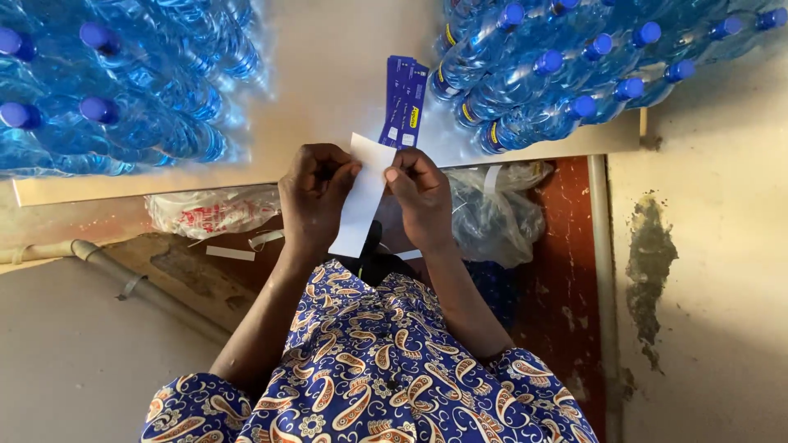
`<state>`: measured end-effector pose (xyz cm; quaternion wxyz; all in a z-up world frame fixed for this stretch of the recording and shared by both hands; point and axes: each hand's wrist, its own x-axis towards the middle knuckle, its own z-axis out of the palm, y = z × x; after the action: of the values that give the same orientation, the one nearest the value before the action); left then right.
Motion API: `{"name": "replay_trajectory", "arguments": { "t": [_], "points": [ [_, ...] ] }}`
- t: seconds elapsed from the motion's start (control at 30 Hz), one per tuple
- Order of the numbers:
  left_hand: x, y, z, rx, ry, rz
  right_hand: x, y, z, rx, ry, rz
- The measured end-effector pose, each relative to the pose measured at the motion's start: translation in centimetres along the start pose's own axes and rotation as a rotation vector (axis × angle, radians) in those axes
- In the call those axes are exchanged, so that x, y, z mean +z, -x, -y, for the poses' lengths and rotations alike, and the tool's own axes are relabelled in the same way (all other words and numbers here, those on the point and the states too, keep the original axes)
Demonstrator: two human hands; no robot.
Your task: Manually applying adhesive labels to plastic water bottles
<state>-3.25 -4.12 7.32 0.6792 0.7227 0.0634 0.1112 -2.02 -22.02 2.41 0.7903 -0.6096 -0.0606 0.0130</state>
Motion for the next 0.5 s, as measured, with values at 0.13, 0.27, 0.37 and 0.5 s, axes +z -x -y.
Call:
{"name": "replay_trajectory", "arguments": {
  "t": [0.13,0.27,0.37,0.5],
  "points": [
    [0.3,-0.3,-1.5,0.257,-0.029,0.209,-0.5,0.7,-2.0,0.037,-0.119,-0.026],
    [0.9,0.8,-0.6,0.126,0.040,0.192,1.3,1.7,0.3,0.078,-0.196,0.014],
    [2.0,1.1,0.1,0.018,0.209,0.070,1.2,2.5,0.2,0.114,-0.245,-0.108],
    [0.4,-0.7,6.9,0.132,-0.235,-0.101,-1.8,2.8,2.6,0.097,-0.405,-0.386]
  ]
}}
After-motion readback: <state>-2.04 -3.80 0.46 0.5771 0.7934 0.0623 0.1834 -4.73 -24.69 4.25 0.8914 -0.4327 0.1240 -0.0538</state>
